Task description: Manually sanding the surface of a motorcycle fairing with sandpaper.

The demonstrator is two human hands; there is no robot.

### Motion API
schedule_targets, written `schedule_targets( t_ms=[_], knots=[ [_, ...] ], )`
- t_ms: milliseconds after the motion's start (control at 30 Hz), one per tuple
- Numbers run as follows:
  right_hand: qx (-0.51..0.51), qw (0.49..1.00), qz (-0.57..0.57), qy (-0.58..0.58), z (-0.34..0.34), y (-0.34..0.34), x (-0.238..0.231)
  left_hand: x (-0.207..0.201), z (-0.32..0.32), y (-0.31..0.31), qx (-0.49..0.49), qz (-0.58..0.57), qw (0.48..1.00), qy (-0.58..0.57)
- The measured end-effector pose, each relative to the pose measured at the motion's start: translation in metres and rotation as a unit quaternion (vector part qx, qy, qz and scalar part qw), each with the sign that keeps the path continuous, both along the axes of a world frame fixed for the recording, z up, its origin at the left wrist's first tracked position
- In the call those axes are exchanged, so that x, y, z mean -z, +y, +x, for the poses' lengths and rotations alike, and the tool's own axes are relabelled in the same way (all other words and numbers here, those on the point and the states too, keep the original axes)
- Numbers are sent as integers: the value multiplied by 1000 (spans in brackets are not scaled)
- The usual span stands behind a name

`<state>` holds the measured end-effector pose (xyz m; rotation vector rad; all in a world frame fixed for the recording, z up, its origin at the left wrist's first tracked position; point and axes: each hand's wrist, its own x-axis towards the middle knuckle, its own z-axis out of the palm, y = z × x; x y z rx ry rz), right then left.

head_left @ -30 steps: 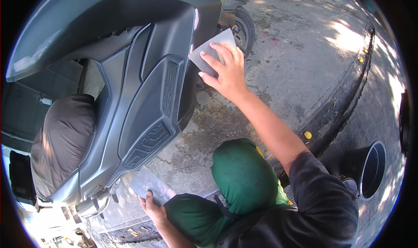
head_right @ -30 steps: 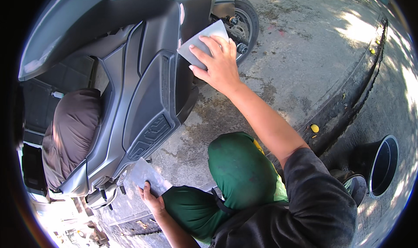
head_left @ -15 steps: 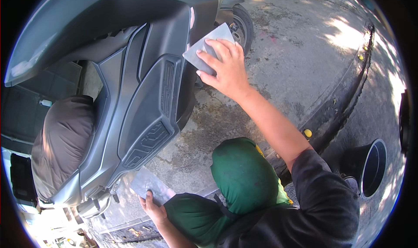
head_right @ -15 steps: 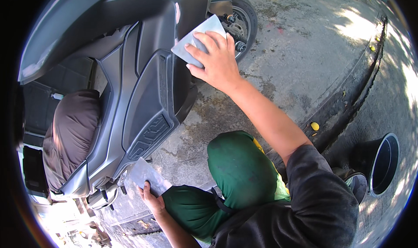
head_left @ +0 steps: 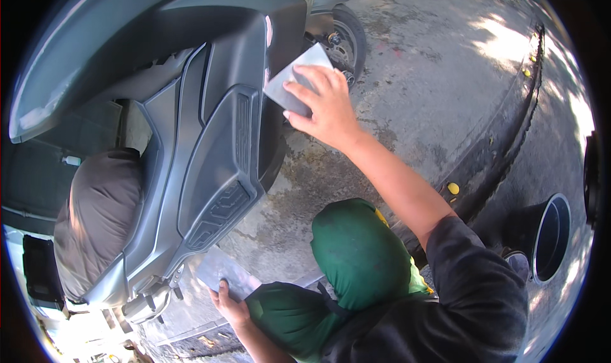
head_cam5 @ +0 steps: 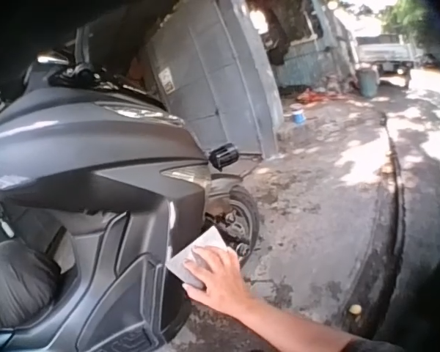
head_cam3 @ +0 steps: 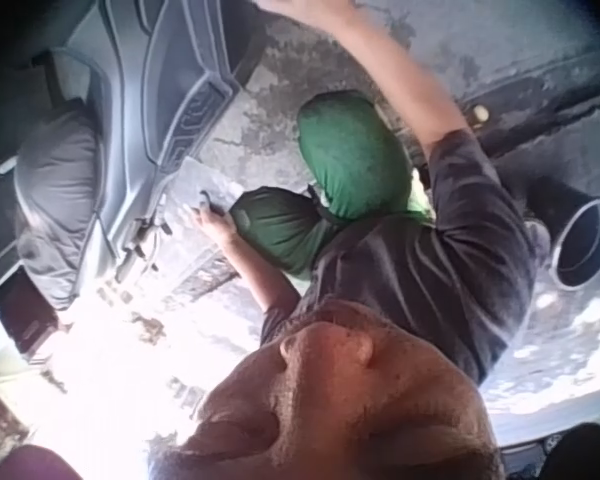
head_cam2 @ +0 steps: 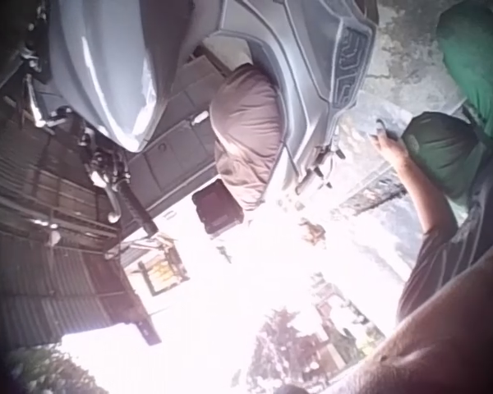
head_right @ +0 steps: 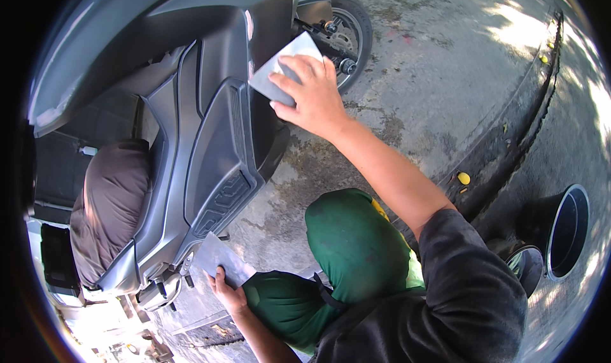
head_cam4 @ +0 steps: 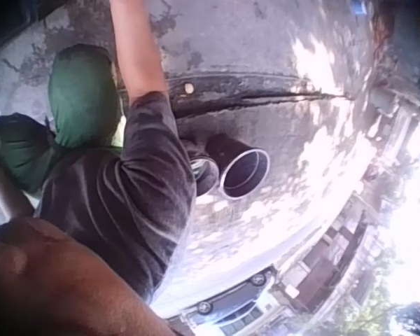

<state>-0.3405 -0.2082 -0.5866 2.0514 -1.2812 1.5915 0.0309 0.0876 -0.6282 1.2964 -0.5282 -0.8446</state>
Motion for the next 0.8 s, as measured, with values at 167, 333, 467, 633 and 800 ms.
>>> schedule_targets(
  t_ms=[167, 333, 467, 633, 800],
  knots=[
    [5, 998, 66, -15, 8, 26, 7, 0, 0, 1, 5, -7, 1000, 12],
    [71, 991, 82, -79, 20, 28, -22, 1, -1, -2, 32, -25, 999, 1],
    [98, 987, 77, -100, 27, 19, -28, 0, -2, -3, 25, -18, 1000, 5],
    [44, 991, 112, -61, 49, 35, -12, 0, -1, -3, 20, -12, 1000, -10],
    [-2, 993, 110, -48, 58, 49, 3, -1, 1, -2, 15, 0, 1000, -15]
  ],
)
